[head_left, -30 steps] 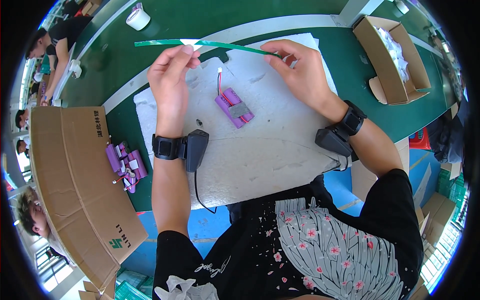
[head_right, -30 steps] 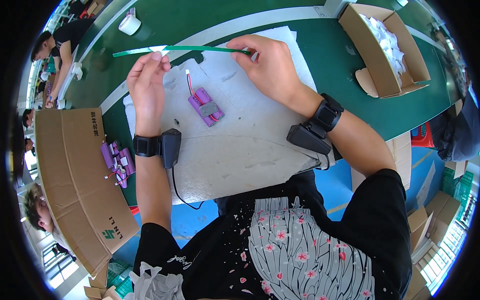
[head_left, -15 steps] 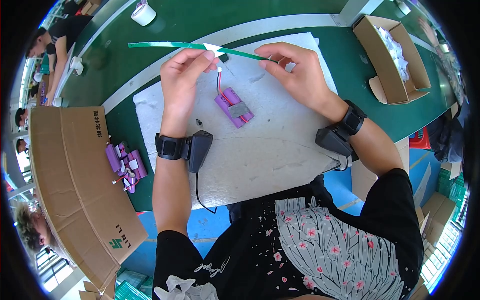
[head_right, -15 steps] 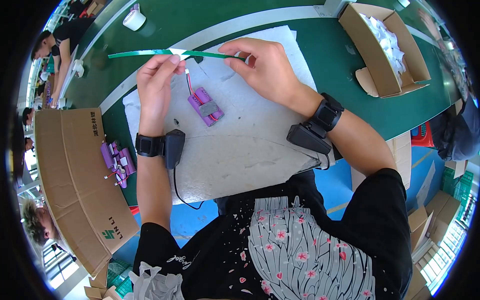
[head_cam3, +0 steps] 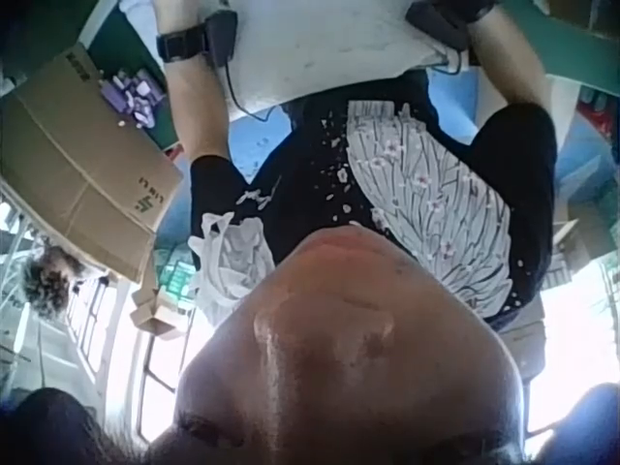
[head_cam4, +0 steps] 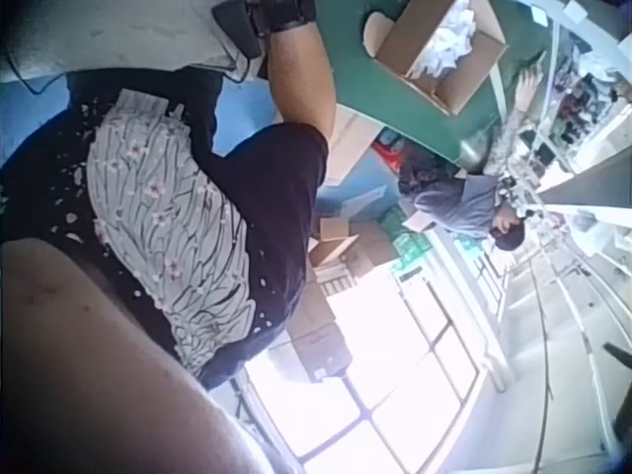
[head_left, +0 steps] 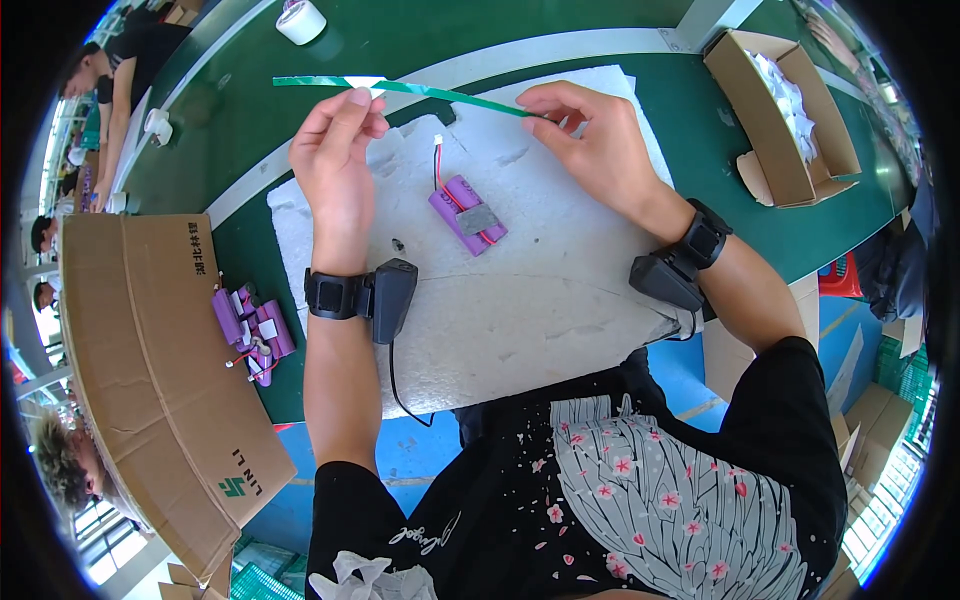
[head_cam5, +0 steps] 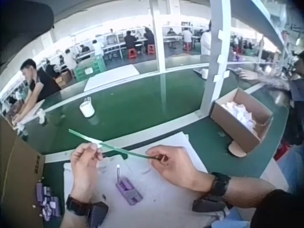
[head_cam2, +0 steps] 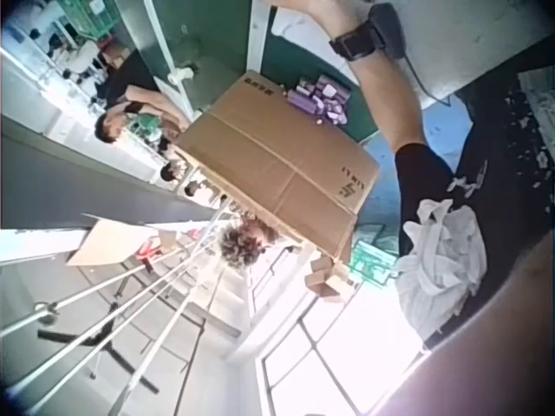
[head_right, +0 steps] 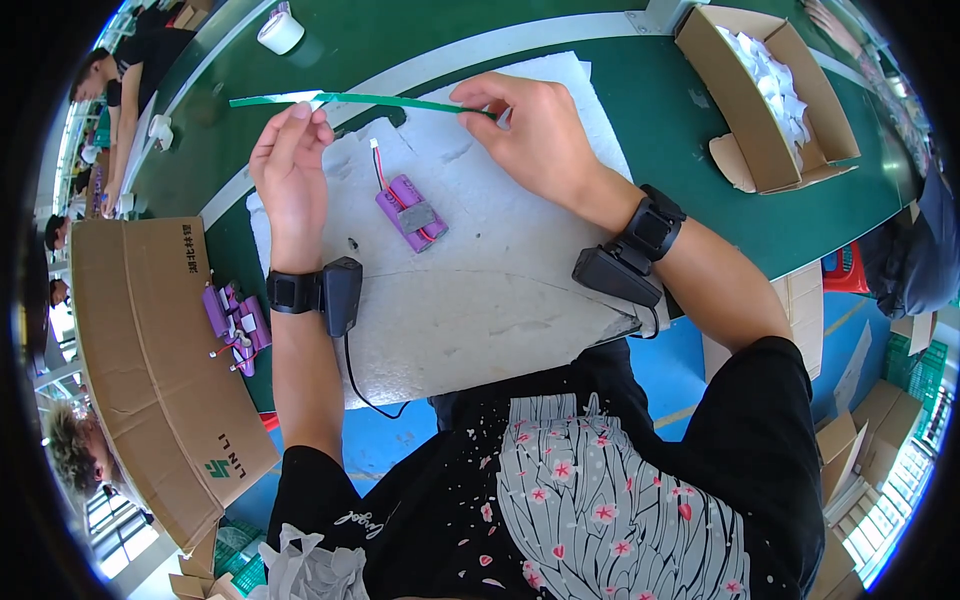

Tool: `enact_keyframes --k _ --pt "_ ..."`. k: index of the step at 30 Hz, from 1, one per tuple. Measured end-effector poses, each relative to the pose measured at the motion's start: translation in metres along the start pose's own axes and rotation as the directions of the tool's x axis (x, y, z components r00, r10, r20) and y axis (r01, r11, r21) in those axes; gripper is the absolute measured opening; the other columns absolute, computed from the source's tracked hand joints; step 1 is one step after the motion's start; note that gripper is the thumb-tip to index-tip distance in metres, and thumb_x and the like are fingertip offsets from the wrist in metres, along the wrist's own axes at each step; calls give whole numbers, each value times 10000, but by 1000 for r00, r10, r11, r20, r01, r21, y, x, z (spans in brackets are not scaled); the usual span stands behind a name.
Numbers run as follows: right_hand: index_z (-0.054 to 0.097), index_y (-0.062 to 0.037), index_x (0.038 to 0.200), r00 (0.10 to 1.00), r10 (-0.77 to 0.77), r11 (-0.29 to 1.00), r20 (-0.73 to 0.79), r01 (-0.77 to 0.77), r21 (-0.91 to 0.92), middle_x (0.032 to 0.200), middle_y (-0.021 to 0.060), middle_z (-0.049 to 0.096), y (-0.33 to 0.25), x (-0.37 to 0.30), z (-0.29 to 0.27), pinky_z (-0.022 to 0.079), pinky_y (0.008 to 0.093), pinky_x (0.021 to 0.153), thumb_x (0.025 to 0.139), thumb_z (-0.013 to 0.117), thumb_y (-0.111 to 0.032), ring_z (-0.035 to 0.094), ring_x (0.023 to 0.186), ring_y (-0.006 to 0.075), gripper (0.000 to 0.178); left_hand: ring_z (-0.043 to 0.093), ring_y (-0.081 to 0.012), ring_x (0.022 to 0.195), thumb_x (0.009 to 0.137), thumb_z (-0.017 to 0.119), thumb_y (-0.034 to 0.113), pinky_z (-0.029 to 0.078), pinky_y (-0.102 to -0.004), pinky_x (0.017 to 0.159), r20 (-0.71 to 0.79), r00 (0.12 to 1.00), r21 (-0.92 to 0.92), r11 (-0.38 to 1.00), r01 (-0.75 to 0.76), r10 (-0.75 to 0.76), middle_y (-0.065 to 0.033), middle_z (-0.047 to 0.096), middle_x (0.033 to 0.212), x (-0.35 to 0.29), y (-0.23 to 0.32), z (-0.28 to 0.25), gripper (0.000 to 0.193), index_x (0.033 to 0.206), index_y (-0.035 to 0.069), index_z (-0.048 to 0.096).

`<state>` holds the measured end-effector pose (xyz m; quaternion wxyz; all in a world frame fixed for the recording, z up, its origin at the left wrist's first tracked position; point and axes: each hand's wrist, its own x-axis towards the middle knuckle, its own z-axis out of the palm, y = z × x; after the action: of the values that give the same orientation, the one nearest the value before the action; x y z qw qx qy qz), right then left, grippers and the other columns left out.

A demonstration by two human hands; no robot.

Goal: The person picks up a green strip and a white sticker, then wraps the sticker around the strip before placing it on the table.

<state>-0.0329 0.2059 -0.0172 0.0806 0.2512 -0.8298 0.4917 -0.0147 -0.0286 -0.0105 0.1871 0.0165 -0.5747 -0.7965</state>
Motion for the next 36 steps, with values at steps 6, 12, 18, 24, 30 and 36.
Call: enact_keyframes --k 6,12,18,24,30,36 --pt "622 -51 978 989 -68 995 128 58 77 754 47 643 -4 -2 -1 448 224 584 768 636 -38 557 640 106 211 585 -140 669 801 605 79 451 -248 653 170 983 161 986 37 -65 -110 643 778 -6 -2 10 143 883 -37 623" --pt "621 -54 988 974 -63 988 219 30 149 660 25 602 -13 -1 -2 421 219 541 759 641 -32 503 566 99 230 598 -136 684 797 613 73 448 -242 648 291 953 284 959 2 -88 -97 647 770 -13 -1 18 119 859 -26 632" --pt "619 -51 987 962 -97 986 254 59 155 612 19 570 -11 -2 0 390 211 506 755 638 -31 465 519 99 233 593 -133 677 795 613 68 443 -238 645 276 960 235 972 -15 -52 -99 646 772 -10 -2 15 113 856 -24 635" --pt "621 -53 981 959 -100 988 266 63 143 604 22 565 -10 -4 -1 378 215 484 753 635 -33 459 504 99 230 582 -131 664 797 606 74 441 -240 650 170 985 128 991 -36 14 -105 641 761 -8 1 9 127 865 -31 631" --pt "621 -49 979 952 -106 988 286 68 139 599 22 565 -10 -4 -1 364 215 465 749 630 -32 449 493 91 231 578 -133 663 795 602 72 440 -242 654 119 993 45 999 -4 -2 -111 642 765 -5 0 6 130 867 -33 629" --pt "621 -43 977 964 -96 986 247 58 155 603 22 570 -13 -3 -1 358 209 456 746 623 -25 438 485 84 232 581 -130 670 793 602 70 440 -239 652 267 962 215 977 4 -62 -103 646 771 -12 -3 15 125 865 -29 630"
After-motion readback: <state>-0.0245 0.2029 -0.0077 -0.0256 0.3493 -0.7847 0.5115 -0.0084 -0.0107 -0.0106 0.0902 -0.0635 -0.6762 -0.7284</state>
